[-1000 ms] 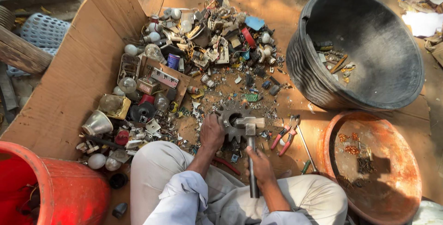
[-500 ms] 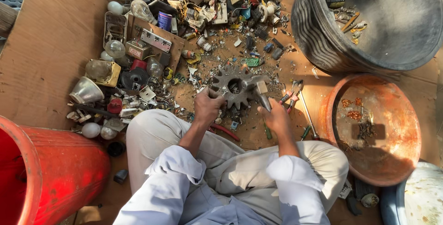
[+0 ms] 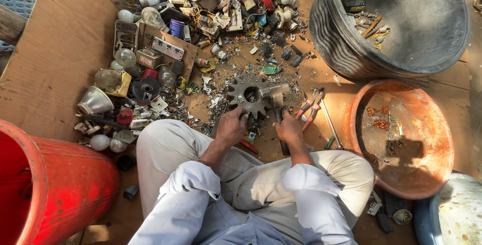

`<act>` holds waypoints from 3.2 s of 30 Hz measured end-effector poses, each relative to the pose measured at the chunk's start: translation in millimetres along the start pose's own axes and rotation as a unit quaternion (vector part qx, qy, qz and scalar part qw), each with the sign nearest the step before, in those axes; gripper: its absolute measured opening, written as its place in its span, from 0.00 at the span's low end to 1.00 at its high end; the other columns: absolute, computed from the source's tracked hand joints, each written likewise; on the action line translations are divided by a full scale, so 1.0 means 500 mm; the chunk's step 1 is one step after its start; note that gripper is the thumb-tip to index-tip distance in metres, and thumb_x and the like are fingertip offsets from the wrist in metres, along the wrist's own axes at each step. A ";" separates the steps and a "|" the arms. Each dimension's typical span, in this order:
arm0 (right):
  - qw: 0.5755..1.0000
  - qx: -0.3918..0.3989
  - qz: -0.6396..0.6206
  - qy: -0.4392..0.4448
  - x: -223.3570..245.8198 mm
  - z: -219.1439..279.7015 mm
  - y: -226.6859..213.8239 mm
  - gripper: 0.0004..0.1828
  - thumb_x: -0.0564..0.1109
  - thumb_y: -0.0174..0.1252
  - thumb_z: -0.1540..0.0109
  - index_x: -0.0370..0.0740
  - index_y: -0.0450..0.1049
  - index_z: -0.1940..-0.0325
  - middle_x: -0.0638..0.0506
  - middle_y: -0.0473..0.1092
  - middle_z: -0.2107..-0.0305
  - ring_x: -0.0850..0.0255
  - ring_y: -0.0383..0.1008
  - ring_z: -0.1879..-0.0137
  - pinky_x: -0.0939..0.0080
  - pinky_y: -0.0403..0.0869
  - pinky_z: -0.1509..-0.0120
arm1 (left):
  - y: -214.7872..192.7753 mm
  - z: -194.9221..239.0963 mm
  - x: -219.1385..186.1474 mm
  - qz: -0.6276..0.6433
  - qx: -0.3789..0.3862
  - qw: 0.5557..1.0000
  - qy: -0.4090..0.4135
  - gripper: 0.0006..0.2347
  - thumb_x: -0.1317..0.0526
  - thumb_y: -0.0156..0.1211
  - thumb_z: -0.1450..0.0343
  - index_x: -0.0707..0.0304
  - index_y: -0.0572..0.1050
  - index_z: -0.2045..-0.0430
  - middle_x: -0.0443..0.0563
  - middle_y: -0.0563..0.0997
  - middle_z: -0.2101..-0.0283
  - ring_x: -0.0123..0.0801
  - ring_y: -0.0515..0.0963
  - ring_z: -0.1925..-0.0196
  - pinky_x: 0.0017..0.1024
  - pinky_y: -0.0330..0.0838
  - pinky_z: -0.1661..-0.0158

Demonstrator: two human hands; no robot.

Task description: The person sits on the ground and uses a hammer to repeatedly strike a metal gear-like component placed on a cardboard sheet. The person adjusts the component's position and continues hammering to break it apart, surrounded by piles of electronic waste and debris.

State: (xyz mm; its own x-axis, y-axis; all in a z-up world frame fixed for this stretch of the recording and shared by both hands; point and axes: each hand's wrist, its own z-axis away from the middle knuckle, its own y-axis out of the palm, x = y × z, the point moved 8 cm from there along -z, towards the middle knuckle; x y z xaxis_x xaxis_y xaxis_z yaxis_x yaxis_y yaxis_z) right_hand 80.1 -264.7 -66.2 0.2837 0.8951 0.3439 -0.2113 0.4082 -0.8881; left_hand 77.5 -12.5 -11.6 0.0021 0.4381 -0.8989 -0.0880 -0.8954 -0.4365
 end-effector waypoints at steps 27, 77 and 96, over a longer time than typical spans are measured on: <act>0.954 -0.281 0.101 -0.005 -0.096 0.137 -0.282 0.11 0.51 0.59 0.34 0.49 0.85 0.57 0.41 0.78 0.68 0.45 0.79 0.61 0.48 0.76 0.55 | -0.085 -0.054 0.030 0.089 -0.049 0.978 -0.183 0.16 0.58 0.60 0.28 0.66 0.78 0.49 0.58 0.84 0.49 0.41 0.85 0.49 0.35 0.74 0.43; 0.511 -0.211 -0.830 0.070 -0.130 0.186 -0.240 0.04 0.40 0.56 0.32 0.39 0.73 0.54 0.48 0.74 0.66 0.60 0.76 0.67 0.59 0.77 0.61 | 0.033 -0.010 -0.056 -0.094 0.118 0.987 -0.058 0.11 0.55 0.59 0.29 0.57 0.82 0.59 0.61 0.85 0.60 0.54 0.83 0.56 0.46 0.75 0.53; 0.998 -0.039 0.043 -0.012 0.073 0.035 0.091 0.09 0.44 0.60 0.41 0.34 0.79 0.64 0.36 0.77 0.69 0.40 0.79 0.58 0.42 0.75 0.51 | -0.066 -0.051 -0.014 0.000 0.000 0.997 -0.076 0.12 0.57 0.60 0.29 0.65 0.82 0.59 0.65 0.85 0.60 0.53 0.84 0.56 0.42 0.75 0.50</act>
State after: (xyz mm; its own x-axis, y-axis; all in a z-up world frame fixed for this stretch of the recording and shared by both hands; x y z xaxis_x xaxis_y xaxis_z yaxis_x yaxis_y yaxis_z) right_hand 64.6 -210.2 -88.6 0.2450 0.9309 0.2710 -0.1598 0.3144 -0.9357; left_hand 105.7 11.9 8.0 -0.1494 0.4451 -0.8830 -0.0885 -0.8954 -0.4364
